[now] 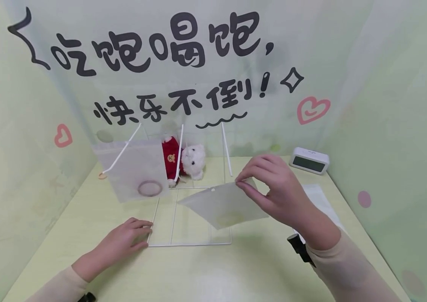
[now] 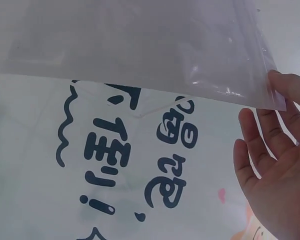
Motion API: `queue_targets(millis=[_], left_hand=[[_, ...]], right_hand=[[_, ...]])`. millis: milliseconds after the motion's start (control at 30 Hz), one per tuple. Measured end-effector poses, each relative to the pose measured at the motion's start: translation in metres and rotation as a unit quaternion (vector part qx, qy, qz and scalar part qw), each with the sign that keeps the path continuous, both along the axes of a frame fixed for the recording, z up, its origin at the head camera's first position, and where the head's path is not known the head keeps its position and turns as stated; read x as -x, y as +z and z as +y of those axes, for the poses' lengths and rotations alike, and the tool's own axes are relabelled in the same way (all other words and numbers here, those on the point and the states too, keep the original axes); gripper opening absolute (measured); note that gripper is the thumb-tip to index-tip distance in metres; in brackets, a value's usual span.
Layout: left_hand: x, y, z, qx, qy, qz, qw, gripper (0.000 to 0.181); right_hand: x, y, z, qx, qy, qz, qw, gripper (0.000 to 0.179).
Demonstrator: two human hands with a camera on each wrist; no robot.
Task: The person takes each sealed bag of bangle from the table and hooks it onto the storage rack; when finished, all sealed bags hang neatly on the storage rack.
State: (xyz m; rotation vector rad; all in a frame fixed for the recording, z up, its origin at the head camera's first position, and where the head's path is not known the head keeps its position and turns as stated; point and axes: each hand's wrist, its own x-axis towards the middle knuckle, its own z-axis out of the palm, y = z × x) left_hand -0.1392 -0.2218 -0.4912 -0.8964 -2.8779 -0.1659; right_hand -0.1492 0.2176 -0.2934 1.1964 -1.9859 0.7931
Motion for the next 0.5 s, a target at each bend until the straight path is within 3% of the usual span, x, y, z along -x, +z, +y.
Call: queue_targets(millis=[267,400,500], left_hand=[[-0.001,0.001,0.001,-0.003,0.005,-0.006,1.0000,0.039],[-0.002,0.002,0.001,-0.001,0.003,-0.004,1.0000,0.039],[-0.002,0.002,0.001,0.001,0.000,0.000,1.0000,0.039]], right_hand=[[-0.001,0.013,-0.013,0.010,0.011,0.025,0.9996,0.011],[-0.002,0.018,-0.020,0.010,0.016,0.016,0.9997,0.004],[-0.002,0.021,-0.026,0.004,0.016,0.003,0.9999,0.011]])
